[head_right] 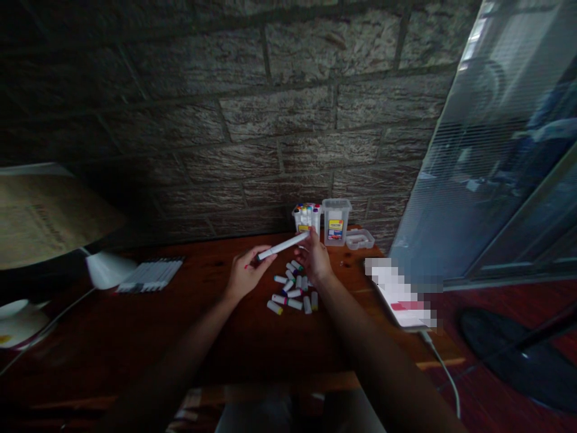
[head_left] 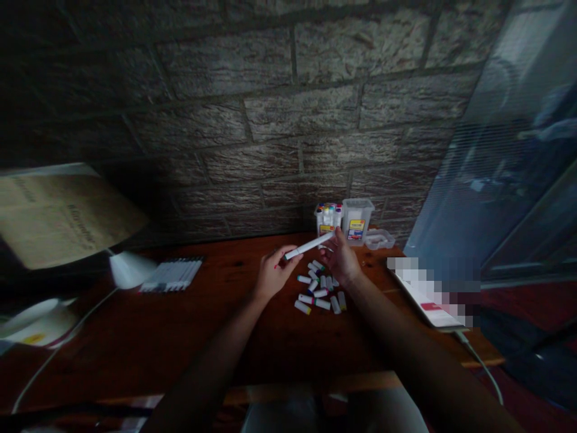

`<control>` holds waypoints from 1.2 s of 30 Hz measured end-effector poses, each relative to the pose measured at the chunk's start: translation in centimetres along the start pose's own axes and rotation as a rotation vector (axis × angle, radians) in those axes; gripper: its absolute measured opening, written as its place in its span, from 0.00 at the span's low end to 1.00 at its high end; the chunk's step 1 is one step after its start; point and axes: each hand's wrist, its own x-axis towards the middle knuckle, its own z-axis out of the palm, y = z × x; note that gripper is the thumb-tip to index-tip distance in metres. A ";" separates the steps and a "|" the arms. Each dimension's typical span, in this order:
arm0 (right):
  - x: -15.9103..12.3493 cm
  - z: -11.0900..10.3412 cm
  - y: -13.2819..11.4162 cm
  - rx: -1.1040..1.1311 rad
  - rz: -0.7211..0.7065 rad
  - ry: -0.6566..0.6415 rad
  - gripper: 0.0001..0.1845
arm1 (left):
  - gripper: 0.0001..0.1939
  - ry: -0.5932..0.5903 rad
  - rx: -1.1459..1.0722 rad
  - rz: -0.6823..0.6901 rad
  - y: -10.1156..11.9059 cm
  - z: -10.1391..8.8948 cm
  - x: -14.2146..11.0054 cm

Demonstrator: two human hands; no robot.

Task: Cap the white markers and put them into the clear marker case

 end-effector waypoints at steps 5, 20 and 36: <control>0.3 -0.1 0.2 -0.017 -0.024 0.046 0.19 | 0.11 -0.014 -0.025 0.005 0.3 0.0 0.0; 0.1 -0.2 0.2 -0.091 -0.121 0.026 0.17 | 0.13 0.022 -0.043 -0.036 0.4 0.1 0.2; -0.6 0.3 0.0 -0.104 -0.145 -0.174 0.17 | 0.13 -0.031 0.093 -0.070 -0.7 0.0 0.2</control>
